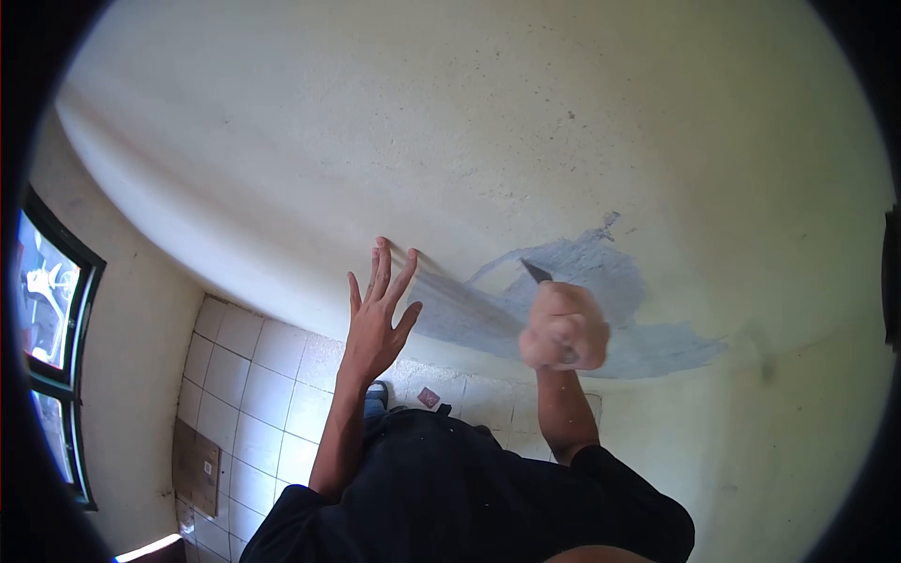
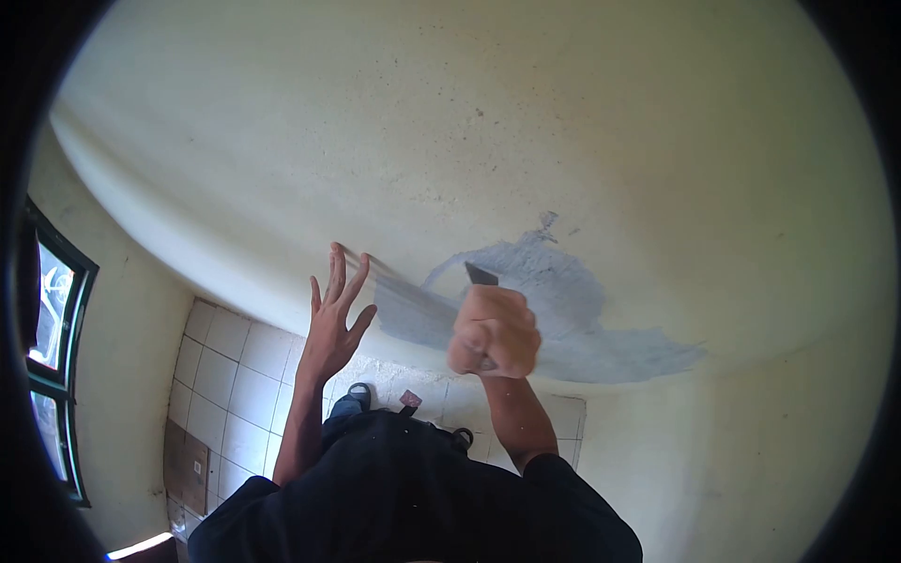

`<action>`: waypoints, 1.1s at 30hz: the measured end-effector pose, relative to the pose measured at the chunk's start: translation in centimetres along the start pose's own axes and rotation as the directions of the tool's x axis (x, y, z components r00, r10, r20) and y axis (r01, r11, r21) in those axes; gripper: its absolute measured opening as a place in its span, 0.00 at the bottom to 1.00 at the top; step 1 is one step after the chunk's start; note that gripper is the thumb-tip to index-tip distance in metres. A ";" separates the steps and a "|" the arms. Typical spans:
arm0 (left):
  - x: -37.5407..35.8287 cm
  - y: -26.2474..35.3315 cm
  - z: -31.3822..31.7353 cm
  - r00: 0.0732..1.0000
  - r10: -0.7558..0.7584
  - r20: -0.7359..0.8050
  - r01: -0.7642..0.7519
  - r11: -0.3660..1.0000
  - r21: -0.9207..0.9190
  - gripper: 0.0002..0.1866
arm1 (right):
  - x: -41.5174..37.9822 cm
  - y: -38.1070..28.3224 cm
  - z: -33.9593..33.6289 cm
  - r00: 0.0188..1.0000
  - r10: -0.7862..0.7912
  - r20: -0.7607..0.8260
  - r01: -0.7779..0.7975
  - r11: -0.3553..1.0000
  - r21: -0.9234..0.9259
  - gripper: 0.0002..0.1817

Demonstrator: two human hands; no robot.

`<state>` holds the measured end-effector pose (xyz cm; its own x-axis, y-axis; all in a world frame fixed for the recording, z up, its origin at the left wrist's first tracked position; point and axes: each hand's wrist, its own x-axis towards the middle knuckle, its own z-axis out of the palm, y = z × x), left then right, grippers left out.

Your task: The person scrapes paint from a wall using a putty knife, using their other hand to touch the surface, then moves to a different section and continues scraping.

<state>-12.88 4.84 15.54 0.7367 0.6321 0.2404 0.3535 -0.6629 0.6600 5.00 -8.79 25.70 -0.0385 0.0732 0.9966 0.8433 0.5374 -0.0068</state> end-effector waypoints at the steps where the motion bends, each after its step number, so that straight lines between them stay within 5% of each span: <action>1: 0.2 0.0 0.1 1.000 0.000 -0.002 0.000 1.000 0.001 0.43 | 0.8 -0.2 -1.5 0.999 -0.041 0.009 0.042 0.999 -0.034 0.21; 4: 0.2 -0.1 0.2 1.000 0.004 -0.006 -0.004 1.000 -0.004 0.43 | 3.3 -3.1 -2.7 0.987 -0.111 -0.115 0.131 0.975 0.178 0.20; 6: 0.2 -0.1 0.3 1.000 0.001 -0.019 -0.001 1.000 -0.010 0.43 | 2.1 -2.6 -2.6 0.991 -0.080 -0.108 0.083 0.996 0.025 0.19; 7: 0.1 -0.1 0.3 1.000 0.002 -0.023 -0.002 1.000 -0.013 0.43 | -1.3 0.0 -2.4 0.999 -0.028 -0.043 0.016 0.969 -0.248 0.19; 9: 0.0 0.2 0.2 1.000 0.005 -0.028 -0.005 1.000 -0.017 0.43 | -6.0 3.4 -1.6 0.992 0.126 0.025 -0.096 0.855 -0.509 0.17; 10: 0.1 0.2 0.0 0.999 0.006 -0.033 -0.007 1.000 -0.014 0.43 | -6.5 3.8 -0.5 0.977 0.211 0.043 -0.160 0.845 -0.511 0.16; 12: 0.2 -0.3 0.1 1.000 -0.003 -0.012 0.004 1.000 0.020 0.43 | -5.9 3.4 0.2 0.995 0.099 -0.004 -0.099 0.983 -0.157 0.09; 15: -0.3 -0.3 0.3 1.000 0.000 0.006 0.000 1.000 0.026 0.44 | -1.1 -1.6 -2.4 0.999 0.032 0.010 -0.033 0.993 0.112 0.08; 19: 0.2 -0.2 0.1 1.000 0.007 0.010 -0.007 0.999 0.037 0.44 | -1.2 0.8 -2.5 0.994 -0.063 0.088 0.069 0.996 -0.063 0.19; 22: 0.1 -0.1 0.0 1.000 0.014 -0.015 -0.014 1.000 0.017 0.45 | -4.9 2.1 -0.3 0.986 0.148 0.081 -0.142 0.987 -0.077 0.16; 25: 0.1 -0.2 0.1 1.000 0.009 0.001 -0.009 1.000 0.024 0.45 | -2.9 1.1 -0.7 0.999 0.043 -0.020 -0.044 0.999 -0.026 0.13; 27: 0.1 -0.2 0.1 1.000 0.012 0.003 -0.012 1.000 0.024 0.45 | 0.7 -1.9 -3.2 0.999 0.017 0.049 -0.019 0.999 0.038 0.12; 30: 0.2 -0.2 0.2 1.000 0.012 0.000 -0.012 1.000 0.019 0.45 | -0.1 -0.4 -3.0 0.998 -0.063 0.025 0.065 0.994 -0.085 0.13; 32: 0.1 -0.1 0.1 1.000 0.012 -0.002 -0.012 1.000 0.010 0.45 | -5.4 3.1 -1.7 0.990 0.097 0.100 -0.070 0.966 -0.249 0.14; 33: 0.0 0.1 0.1 1.000 0.012 -0.002 -0.012 1.000 0.003 0.45 | -7.9 4.4 -1.1 0.938 0.296 0.181 -0.221 0.912 -0.346 0.14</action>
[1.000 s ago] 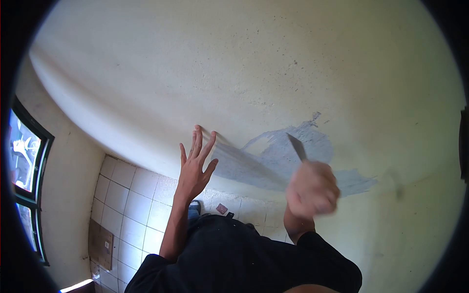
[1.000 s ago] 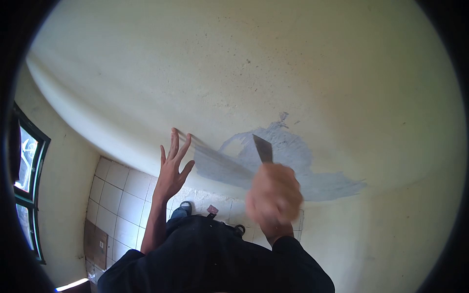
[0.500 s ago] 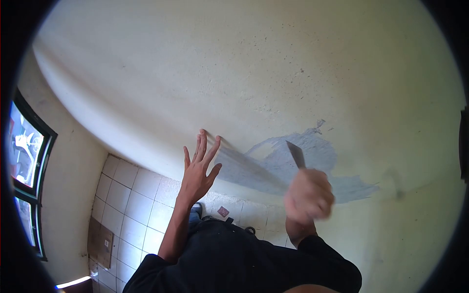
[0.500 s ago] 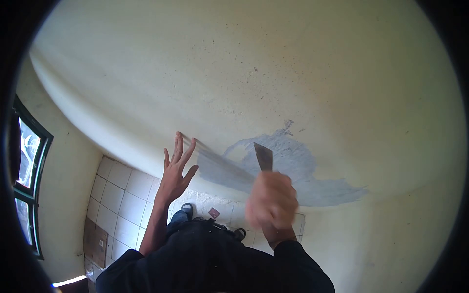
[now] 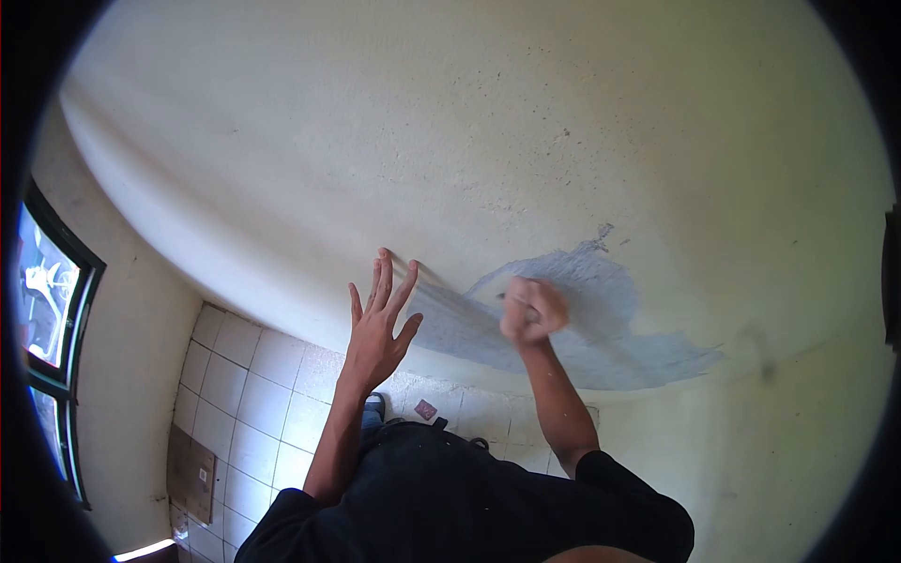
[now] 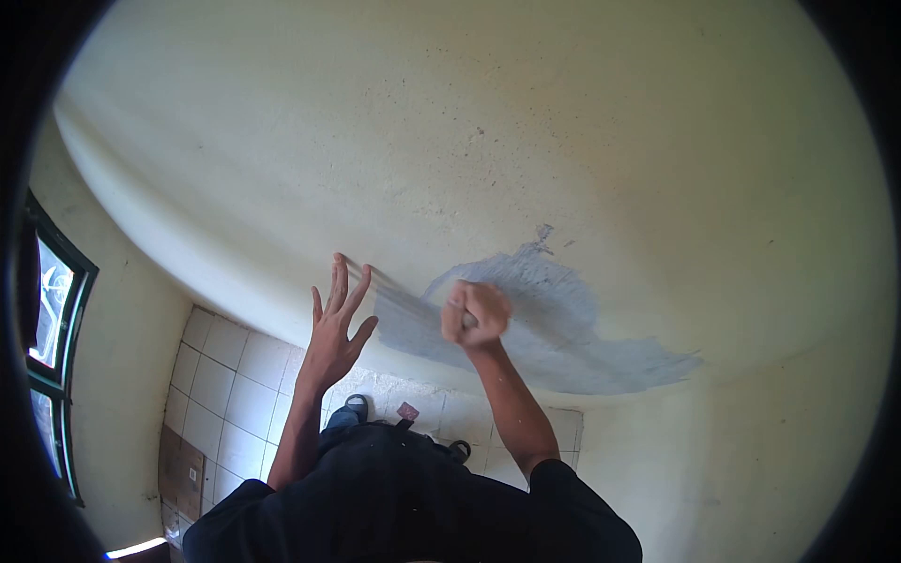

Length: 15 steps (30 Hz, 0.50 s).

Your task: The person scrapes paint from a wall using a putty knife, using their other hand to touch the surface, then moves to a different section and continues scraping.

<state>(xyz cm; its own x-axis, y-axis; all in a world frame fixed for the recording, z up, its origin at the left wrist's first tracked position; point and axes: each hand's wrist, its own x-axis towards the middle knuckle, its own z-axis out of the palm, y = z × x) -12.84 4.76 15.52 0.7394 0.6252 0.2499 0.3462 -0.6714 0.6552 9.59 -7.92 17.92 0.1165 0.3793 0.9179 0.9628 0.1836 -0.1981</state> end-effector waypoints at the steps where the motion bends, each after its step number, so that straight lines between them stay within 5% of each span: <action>1: 0.1 0.0 -0.2 1.000 0.000 -0.005 0.000 1.000 -0.005 0.45 | -0.4 -1.0 0.2 0.999 -0.025 -0.031 0.026 0.999 0.038 0.14; 6: -0.3 -0.3 0.1 1.000 -0.008 0.020 0.008 1.000 0.021 0.44 | 4.3 -5.7 -3.0 0.918 -0.287 -0.273 0.387 0.800 0.459 0.16; 9: 0.2 -0.4 -0.1 1.000 0.001 0.012 -0.002 0.999 0.034 0.44 | 5.1 -6.7 -5.3 0.963 -0.213 -0.167 0.267 0.845 0.463 0.16; 15: -0.2 -0.3 -0.1 1.000 0.002 -0.015 -0.002 1.000 0.003 0.44 | 5.3 -5.5 -2.5 0.944 -0.265 -0.196 0.315 0.899 0.303 0.17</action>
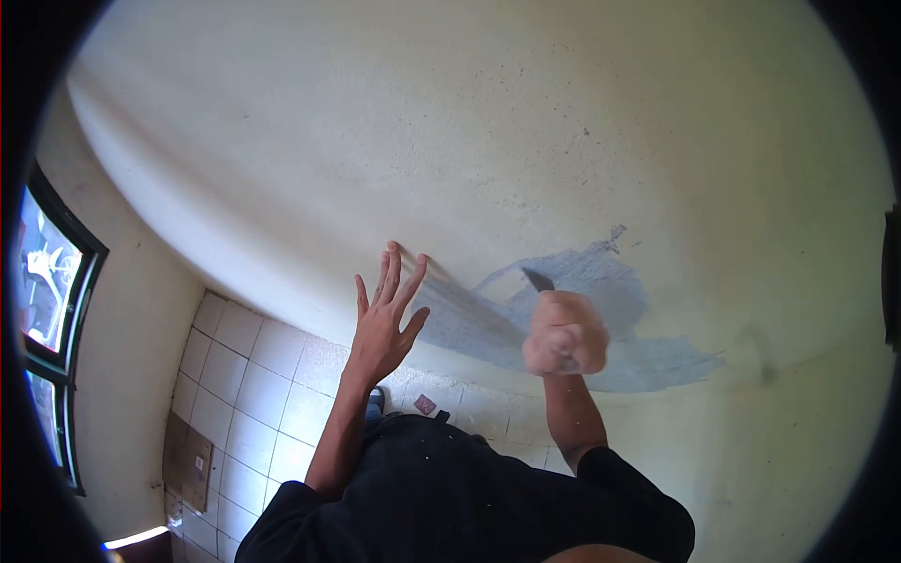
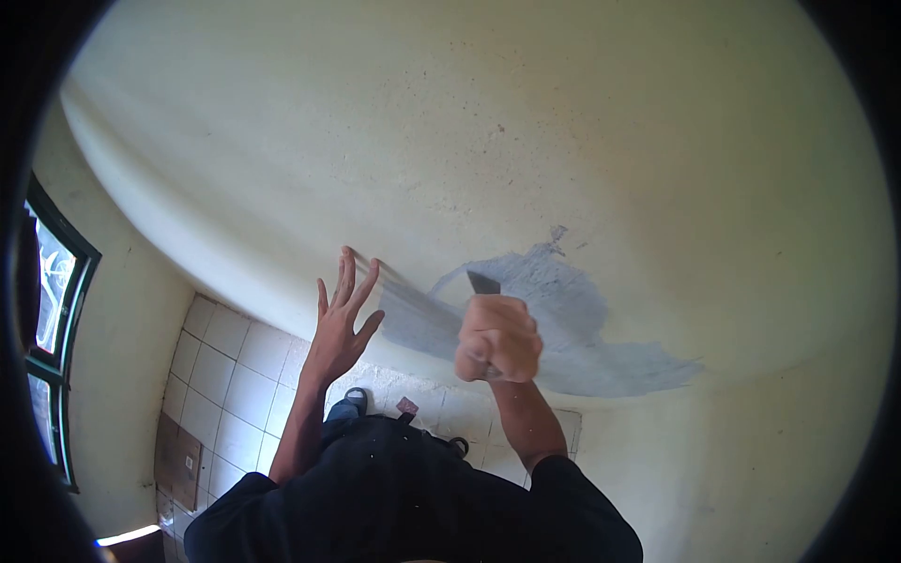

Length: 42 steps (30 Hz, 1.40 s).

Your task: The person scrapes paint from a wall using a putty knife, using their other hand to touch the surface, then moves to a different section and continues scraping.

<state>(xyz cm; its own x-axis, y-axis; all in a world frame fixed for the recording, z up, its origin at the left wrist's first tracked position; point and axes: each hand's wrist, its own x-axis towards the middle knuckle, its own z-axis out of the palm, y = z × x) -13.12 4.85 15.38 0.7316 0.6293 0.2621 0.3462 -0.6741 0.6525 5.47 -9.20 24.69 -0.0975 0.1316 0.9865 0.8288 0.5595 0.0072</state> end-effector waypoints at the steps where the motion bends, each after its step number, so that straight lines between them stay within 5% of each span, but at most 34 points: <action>1: 0.2 0.0 0.0 1.000 0.002 -0.006 -0.002 1.000 -0.010 0.44 | 0.6 0.1 -1.3 0.999 -0.040 -0.001 0.040 0.999 0.030 0.17; 3: 0.4 0.0 0.2 1.000 0.000 -0.001 0.000 1.000 0.001 0.44 | 1.8 -1.6 -2.0 0.995 0.059 -0.076 -0.036 0.962 0.270 0.15; 7: 0.2 0.0 0.3 1.000 -0.008 -0.012 0.008 1.000 -0.002 0.44 | -0.3 -1.1 -2.3 0.988 0.151 0.008 -0.151 0.988 0.002 0.14; 14: 0.3 -0.3 0.4 1.000 -0.005 -0.004 0.005 1.000 0.014 0.43 | 2.1 -1.5 -1.1 0.999 0.027 -0.020 -0.021 0.973 0.228 0.22; 18: 0.2 -0.2 0.3 1.000 -0.002 -0.016 0.002 1.000 0.012 0.43 | 0.6 1.5 1.4 1.000 -0.014 -0.003 0.014 1.000 -0.020 0.17; 24: 0.3 -0.2 0.2 1.000 0.001 -0.005 -0.001 1.000 0.000 0.43 | 1.1 -0.1 -0.4 0.999 -0.030 0.038 0.026 0.993 0.113 0.17; 27: 0.1 -0.3 0.6 1.000 -0.005 -0.003 0.005 1.000 0.000 0.43 | 4.1 -3.9 -1.6 0.997 0.080 0.012 -0.080 0.956 0.282 0.21; 29: 0.2 -0.3 0.4 1.000 -0.003 -0.008 0.003 1.000 -0.005 0.43 | -3.6 1.5 -1.0 0.997 0.065 -0.045 -0.074 0.962 -0.262 0.22; 31: 0.1 -0.1 0.3 1.000 -0.004 -0.016 0.004 1.000 -0.023 0.43 | -5.4 2.4 -0.3 0.993 0.099 -0.059 -0.115 0.869 -0.480 0.22; 37: 0.2 0.0 0.1 1.000 -0.005 0.006 0.005 1.000 0.004 0.43 | -0.2 -0.9 -2.0 0.997 0.060 -0.050 -0.058 0.998 0.035 0.19; 39: 0.5 -0.2 0.0 1.000 -0.005 0.025 0.004 1.000 0.025 0.43 | 1.3 -1.7 -2.8 0.997 0.053 -0.047 -0.053 0.999 0.001 0.18; 42: 0.3 -0.2 0.3 1.000 -0.007 0.027 0.006 0.999 0.034 0.44 | -2.9 1.9 0.4 0.967 0.230 -0.110 -0.247 0.953 -0.174 0.19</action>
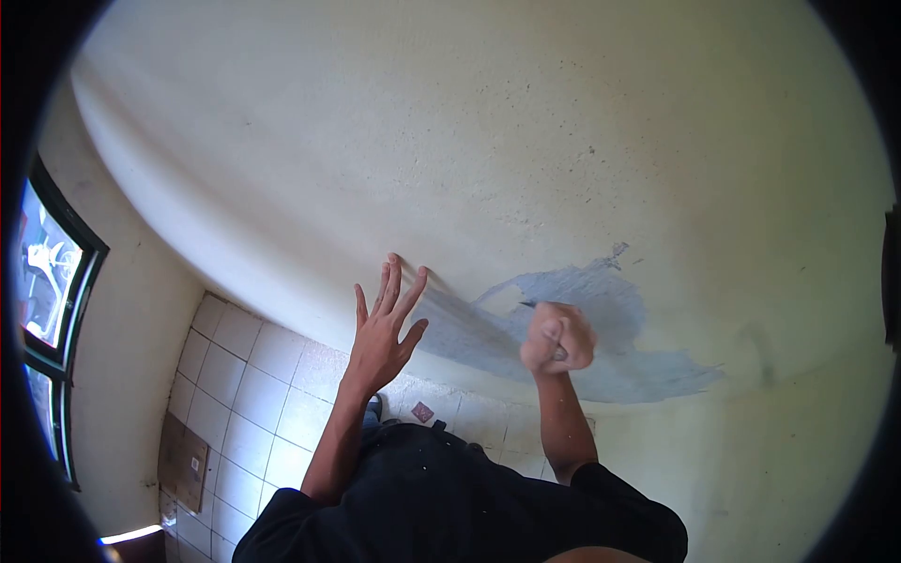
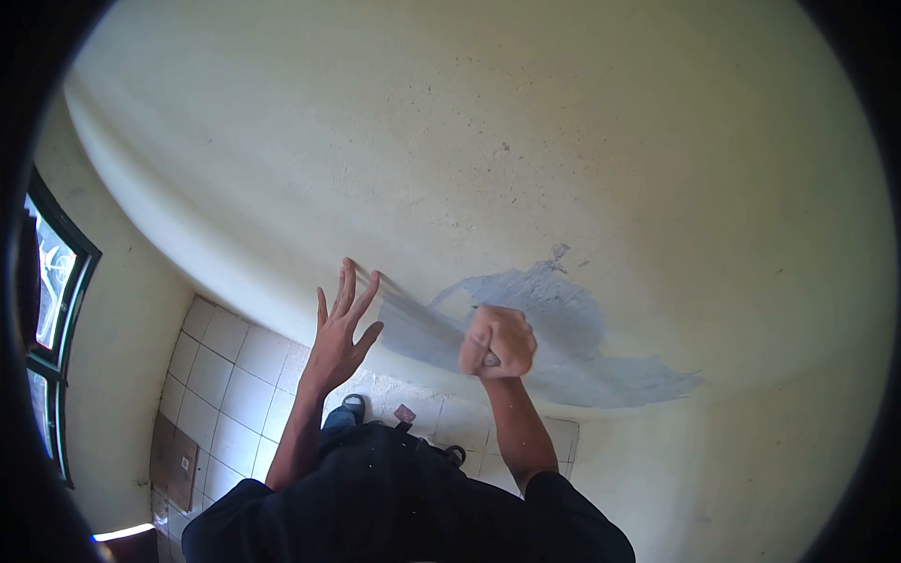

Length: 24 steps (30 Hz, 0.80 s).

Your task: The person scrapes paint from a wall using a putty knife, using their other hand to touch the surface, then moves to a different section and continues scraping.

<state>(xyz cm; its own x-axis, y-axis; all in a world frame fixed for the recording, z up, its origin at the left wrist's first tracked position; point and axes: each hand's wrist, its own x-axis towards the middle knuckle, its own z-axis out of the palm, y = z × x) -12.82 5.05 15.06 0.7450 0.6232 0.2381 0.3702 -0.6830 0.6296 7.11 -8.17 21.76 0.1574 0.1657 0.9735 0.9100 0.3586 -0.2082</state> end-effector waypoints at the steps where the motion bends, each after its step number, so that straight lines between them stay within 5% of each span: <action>1: 0.0 0.0 -0.1 1.000 0.001 -0.007 -0.001 1.000 0.001 0.44 | -0.6 -0.2 -0.3 0.999 -0.014 0.040 0.017 0.997 -0.077 0.21; 4: 0.1 -0.1 0.0 1.000 0.004 -0.008 -0.004 0.999 0.033 0.45 | 0.4 -1.8 -1.9 0.982 -0.172 -0.077 0.182 0.972 0.152 0.17; 5: 0.0 0.0 0.0 1.000 -0.001 -0.007 0.001 1.000 0.029 0.45 | 1.9 -2.6 -2.9 0.964 -0.258 -0.071 0.266 0.903 0.336 0.09; 8: 0.2 0.1 -0.1 1.000 -0.004 -0.006 0.004 1.000 0.016 0.45 | 1.2 -1.3 -3.4 0.964 -0.268 0.005 0.267 0.961 0.067 0.06; 9: 0.2 0.1 -0.1 1.000 -0.005 -0.006 0.005 1.000 0.017 0.45 | -0.6 0.1 -2.2 0.994 -0.099 0.052 0.101 0.994 -0.042 0.10; 12: -0.2 0.1 0.0 1.000 -0.008 0.007 0.008 1.000 0.023 0.45 | -3.7 1.1 -0.2 0.989 0.017 0.145 0.007 0.987 -0.162 0.12; 16: 0.1 0.1 -0.2 1.000 -0.009 0.003 0.009 0.999 0.039 0.45 | 0.4 -1.7 -2.8 0.969 -0.247 -0.019 0.247 0.957 0.154 0.16; 18: 0.2 0.1 -0.1 1.000 -0.011 0.010 0.010 0.999 0.046 0.45 | 3.3 -3.8 -4.3 0.981 -0.191 -0.025 0.188 0.925 0.331 0.15; 24: 0.5 0.1 -0.3 1.000 -0.011 -0.020 0.012 0.998 0.057 0.44 | -2.3 0.7 -1.5 0.990 -0.134 -0.034 0.130 0.986 -0.105 0.15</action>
<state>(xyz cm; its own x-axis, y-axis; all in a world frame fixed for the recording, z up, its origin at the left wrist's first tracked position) -12.59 5.35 15.47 0.7297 0.6381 0.2456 0.4104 -0.6961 0.5892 7.94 -9.74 19.52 0.0470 0.0844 0.9953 0.9579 0.2787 -0.0689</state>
